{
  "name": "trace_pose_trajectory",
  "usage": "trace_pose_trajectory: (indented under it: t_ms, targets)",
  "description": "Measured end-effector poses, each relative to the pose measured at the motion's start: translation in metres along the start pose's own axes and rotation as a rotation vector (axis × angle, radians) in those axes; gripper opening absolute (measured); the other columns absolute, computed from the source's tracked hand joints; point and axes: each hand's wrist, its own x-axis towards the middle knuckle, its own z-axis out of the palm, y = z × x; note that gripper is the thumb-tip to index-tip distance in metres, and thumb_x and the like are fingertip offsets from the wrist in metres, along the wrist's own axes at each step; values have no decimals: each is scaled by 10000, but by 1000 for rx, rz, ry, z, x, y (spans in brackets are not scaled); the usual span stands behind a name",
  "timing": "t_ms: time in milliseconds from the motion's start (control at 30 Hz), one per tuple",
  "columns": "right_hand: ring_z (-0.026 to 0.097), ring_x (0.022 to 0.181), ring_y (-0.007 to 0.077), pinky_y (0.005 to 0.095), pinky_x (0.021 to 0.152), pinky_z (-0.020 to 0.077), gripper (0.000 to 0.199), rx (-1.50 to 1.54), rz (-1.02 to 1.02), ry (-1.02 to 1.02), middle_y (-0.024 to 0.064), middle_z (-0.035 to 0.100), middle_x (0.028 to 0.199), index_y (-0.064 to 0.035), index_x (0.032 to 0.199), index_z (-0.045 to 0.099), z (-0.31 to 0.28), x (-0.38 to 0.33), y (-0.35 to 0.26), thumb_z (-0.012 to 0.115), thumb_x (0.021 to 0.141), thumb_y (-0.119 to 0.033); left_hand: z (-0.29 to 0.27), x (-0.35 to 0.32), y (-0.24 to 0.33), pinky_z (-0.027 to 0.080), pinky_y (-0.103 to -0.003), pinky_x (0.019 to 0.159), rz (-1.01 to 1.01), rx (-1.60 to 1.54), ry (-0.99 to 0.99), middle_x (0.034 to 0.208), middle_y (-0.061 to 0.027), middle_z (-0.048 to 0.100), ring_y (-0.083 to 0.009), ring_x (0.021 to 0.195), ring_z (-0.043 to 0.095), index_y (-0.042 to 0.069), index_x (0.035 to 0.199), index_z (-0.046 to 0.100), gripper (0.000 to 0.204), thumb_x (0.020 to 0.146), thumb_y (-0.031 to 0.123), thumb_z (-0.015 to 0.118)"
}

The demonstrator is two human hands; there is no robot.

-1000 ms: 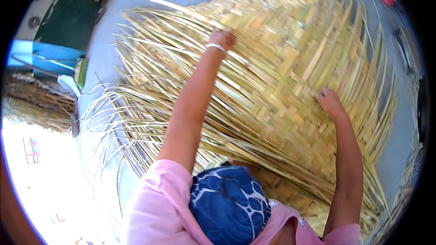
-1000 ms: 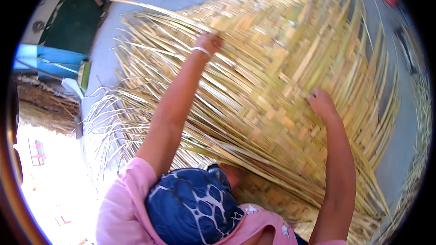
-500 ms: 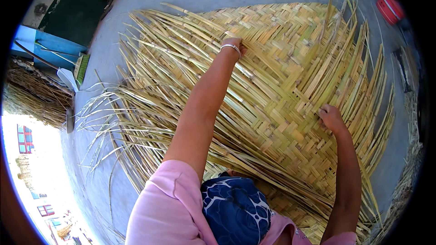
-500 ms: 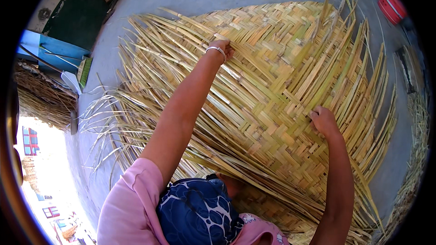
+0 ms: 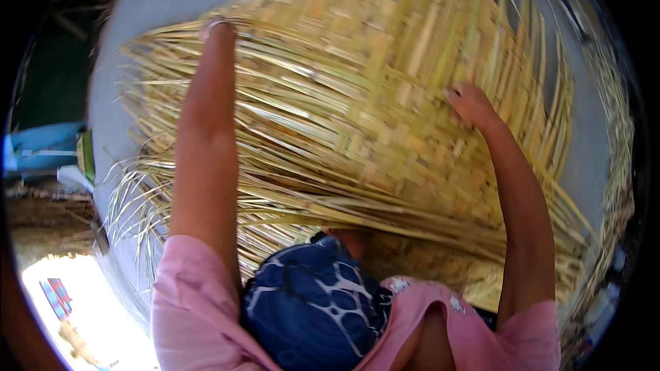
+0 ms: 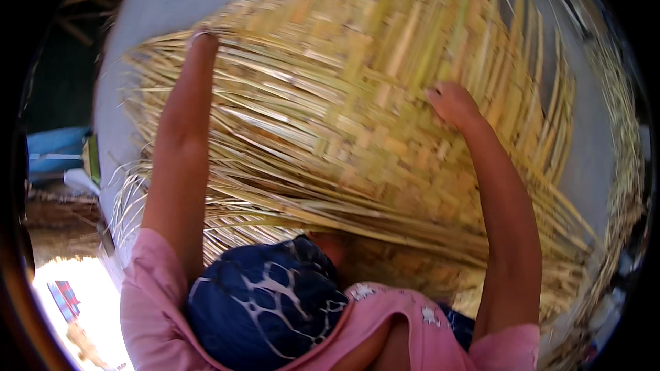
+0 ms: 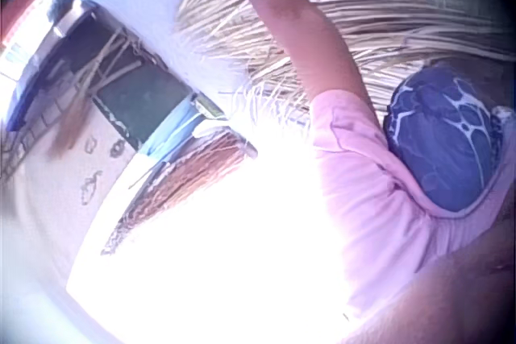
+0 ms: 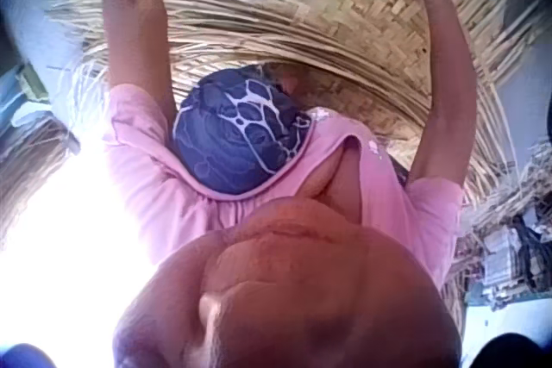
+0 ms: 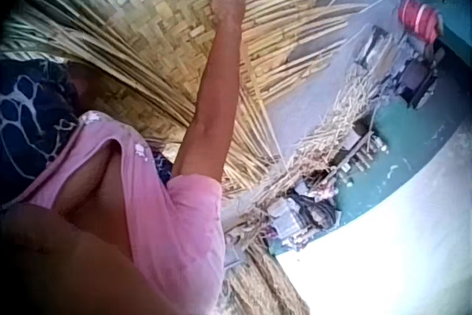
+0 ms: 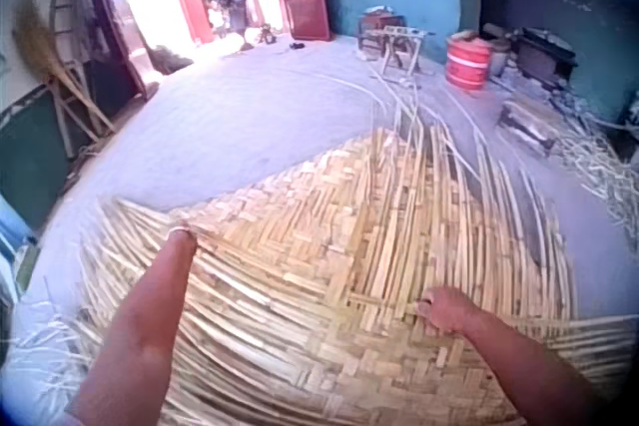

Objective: The person weaves a large mat using dried palm leaves. They sit on the floor and interlace the leaves by hand, repeatedly adjusting the strands to maintain a tight pattern.

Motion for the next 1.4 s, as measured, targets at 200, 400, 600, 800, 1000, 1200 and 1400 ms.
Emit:
trace_pose_trajectory:
  t_ms: [200,400,600,800,1000,1200,1400]
  targets:
    - [578,815,342,464,697,451,288,-338,-29,186,172,601,842,-23,873,584,14,8,18,472,864,-288,63,-126,-111,435,-422,885,1076,1100,-251,1158,-192,546,-327,1055,548,39,1241,456,613,770,362,680]
    - [598,831,311,448,706,489,272,-441,12,142,130,628,868,-47,891,616,19,8,0,477,884,-282,77,-235,-189,352,-479,962,1475,1931,-535,1411,-140,295,-346,1247,346,264,1354,363,601,828,490,546]
    - [620,796,291,427,675,512,219,-499,11,142,122,642,862,-58,895,636,25,7,1,475,876,-206,85,-249,-184,386,-508,918,1362,2199,-631,1380,-117,334,-344,1234,359,309,1338,372,540,851,511,487]
    - [635,791,284,404,636,521,169,-527,-79,235,120,650,852,-69,880,643,39,-5,3,486,821,-86,84,-264,-177,420,-497,873,1273,2327,-667,1320,-127,389,-344,1161,437,302,1328,382,519,854,473,506]
    - [638,783,282,406,617,518,167,-567,-83,211,115,649,838,-59,860,637,40,-10,-1,482,804,-33,81,-271,-179,377,-511,924,1231,2370,-714,1343,-129,378,-340,1216,393,275,1341,372,532,860,464,499]
    - [625,808,276,400,636,506,144,-533,-176,442,116,631,918,-56,861,629,41,-24,11,492,813,-60,84,-266,-179,309,-472,1006,1481,2402,-882,1420,-93,318,-261,1290,329,126,1336,385,582,867,456,487]
    - [590,944,272,378,737,493,175,512,93,661,120,606,1003,-7,942,575,38,-104,59,485,872,-140,129,-281,-184,374,-392,969,1349,2178,-1106,1260,-89,500,-260,1182,449,90,1215,513,408,875,316,517]
